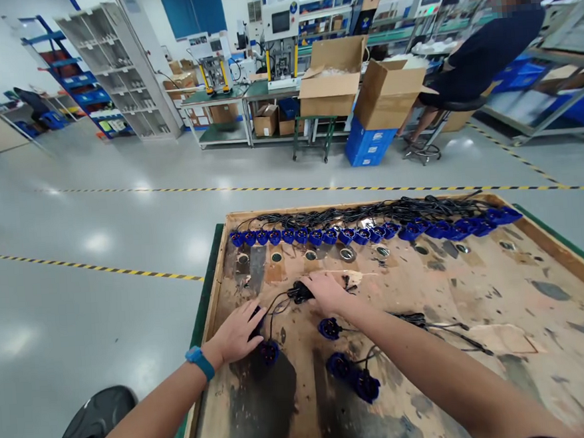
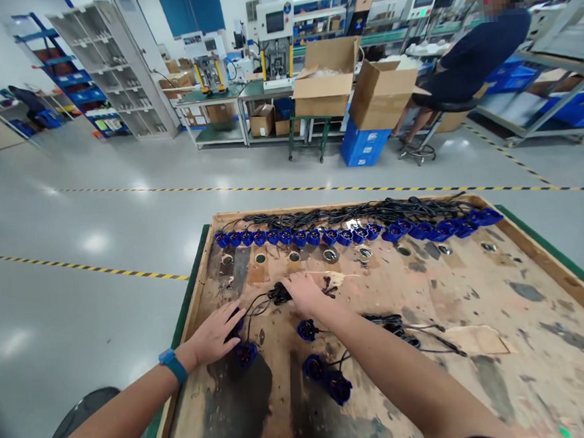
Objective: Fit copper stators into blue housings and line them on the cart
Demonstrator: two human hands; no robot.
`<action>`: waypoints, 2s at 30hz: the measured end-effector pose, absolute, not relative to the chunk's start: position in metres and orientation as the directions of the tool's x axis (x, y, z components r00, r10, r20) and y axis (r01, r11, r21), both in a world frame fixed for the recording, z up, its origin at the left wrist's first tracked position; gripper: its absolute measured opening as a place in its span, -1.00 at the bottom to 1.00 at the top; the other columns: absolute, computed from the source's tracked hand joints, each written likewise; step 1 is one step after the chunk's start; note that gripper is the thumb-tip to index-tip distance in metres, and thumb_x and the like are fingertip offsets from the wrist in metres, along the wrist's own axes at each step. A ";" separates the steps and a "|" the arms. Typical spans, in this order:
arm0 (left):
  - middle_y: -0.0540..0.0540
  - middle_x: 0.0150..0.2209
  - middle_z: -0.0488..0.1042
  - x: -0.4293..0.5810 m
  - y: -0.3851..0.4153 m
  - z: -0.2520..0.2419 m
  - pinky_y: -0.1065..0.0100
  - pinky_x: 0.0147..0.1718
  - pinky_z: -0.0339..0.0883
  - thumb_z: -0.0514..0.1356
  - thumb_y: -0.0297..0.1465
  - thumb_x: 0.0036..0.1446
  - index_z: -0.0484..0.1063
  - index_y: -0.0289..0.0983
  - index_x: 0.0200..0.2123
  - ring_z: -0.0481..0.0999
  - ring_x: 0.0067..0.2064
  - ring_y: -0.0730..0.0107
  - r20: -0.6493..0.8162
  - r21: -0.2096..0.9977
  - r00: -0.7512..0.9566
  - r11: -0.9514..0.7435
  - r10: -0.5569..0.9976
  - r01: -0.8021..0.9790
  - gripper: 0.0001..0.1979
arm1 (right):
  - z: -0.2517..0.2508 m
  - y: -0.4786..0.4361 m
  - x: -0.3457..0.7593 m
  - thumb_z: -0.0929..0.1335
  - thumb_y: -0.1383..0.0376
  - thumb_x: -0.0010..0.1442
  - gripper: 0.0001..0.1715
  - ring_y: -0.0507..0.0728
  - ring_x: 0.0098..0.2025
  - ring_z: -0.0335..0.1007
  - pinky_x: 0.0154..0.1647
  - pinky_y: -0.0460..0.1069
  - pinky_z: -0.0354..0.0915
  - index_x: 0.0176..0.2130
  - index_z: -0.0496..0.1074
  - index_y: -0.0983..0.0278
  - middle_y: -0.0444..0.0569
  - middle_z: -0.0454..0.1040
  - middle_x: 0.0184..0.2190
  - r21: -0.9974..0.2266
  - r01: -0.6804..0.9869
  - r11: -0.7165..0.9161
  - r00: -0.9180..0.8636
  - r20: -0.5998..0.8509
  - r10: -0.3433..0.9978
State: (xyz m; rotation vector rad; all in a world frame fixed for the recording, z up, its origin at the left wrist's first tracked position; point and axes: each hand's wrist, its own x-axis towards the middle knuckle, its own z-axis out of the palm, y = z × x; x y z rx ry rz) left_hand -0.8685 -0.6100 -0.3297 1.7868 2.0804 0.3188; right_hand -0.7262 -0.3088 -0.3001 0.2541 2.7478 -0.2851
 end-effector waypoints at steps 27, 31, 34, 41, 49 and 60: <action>-0.30 0.14 0.49 -0.877 -0.600 -0.340 -0.06 0.25 0.33 -0.05 -0.37 0.42 0.50 -0.29 0.08 0.44 0.20 0.10 -0.003 0.463 -0.401 0.357 0.916 0.811 -0.62 | -0.271 -0.332 -0.713 0.29 0.38 0.22 -0.65 0.38 0.13 0.25 0.10 0.22 0.11 -0.02 0.49 0.31 0.24 0.42 0.07 -0.114 0.235 0.965 -0.884 -0.438 0.163; -0.42 0.40 0.13 -0.886 -0.592 -0.311 -0.13 0.34 0.14 0.13 -0.10 0.34 0.48 -0.36 0.09 0.14 0.41 -0.13 -0.029 0.446 -0.316 0.295 0.948 0.845 -0.52 | -0.272 -0.351 -0.717 0.35 0.25 0.26 -0.59 0.37 0.17 0.23 0.18 0.24 0.10 0.09 0.43 0.29 0.23 0.32 0.20 -0.229 0.137 0.964 -0.929 -0.368 0.044; -0.40 0.48 -0.12 -0.890 -0.587 -0.299 -0.30 0.37 -0.12 0.39 0.14 -0.07 0.26 -0.24 0.34 -0.15 0.48 -0.35 -0.021 0.453 -0.063 0.066 0.998 0.889 0.00 | -0.284 -0.349 -0.719 0.43 0.08 0.22 -0.36 0.44 0.29 0.11 0.24 0.30 0.07 0.19 0.35 0.28 0.30 0.12 0.36 -0.206 0.152 0.967 -0.949 -0.304 0.084; -0.39 0.46 -0.01 -0.876 -0.578 -0.328 -0.42 0.27 -0.03 0.45 0.10 -0.15 0.06 0.01 0.42 -0.09 0.46 -0.43 -0.107 0.441 0.102 -0.045 0.989 0.897 0.12 | -0.320 -0.292 -0.739 0.29 0.05 0.36 -0.25 0.41 0.36 0.04 0.23 0.29 0.09 0.41 0.10 0.22 0.27 0.14 0.37 -0.159 0.302 0.940 -0.931 -0.262 0.254; -0.42 0.34 0.22 -0.873 -0.580 -0.351 -0.18 0.22 0.20 0.40 0.10 -0.06 0.32 -0.24 0.27 0.16 0.35 -0.38 -0.180 0.180 -0.284 0.315 0.942 0.932 -0.09 | -0.323 -0.303 -0.797 0.29 0.19 0.39 -0.53 0.28 0.14 0.31 0.14 0.11 0.18 0.22 0.36 0.28 0.20 0.47 0.07 -0.179 0.242 0.954 -0.932 -0.316 0.177; -0.52 0.45 -0.07 -0.945 -0.574 -0.348 0.03 0.14 0.32 0.37 -0.13 0.13 -0.07 -0.38 0.43 0.34 0.27 -0.17 -0.106 0.114 -0.397 0.408 0.912 0.906 0.00 | -0.322 -0.303 -0.852 0.19 0.38 0.41 -0.67 0.28 0.11 0.28 0.08 0.16 0.19 0.00 0.48 0.29 0.21 0.46 0.04 -0.131 0.276 0.952 -0.940 -0.243 0.239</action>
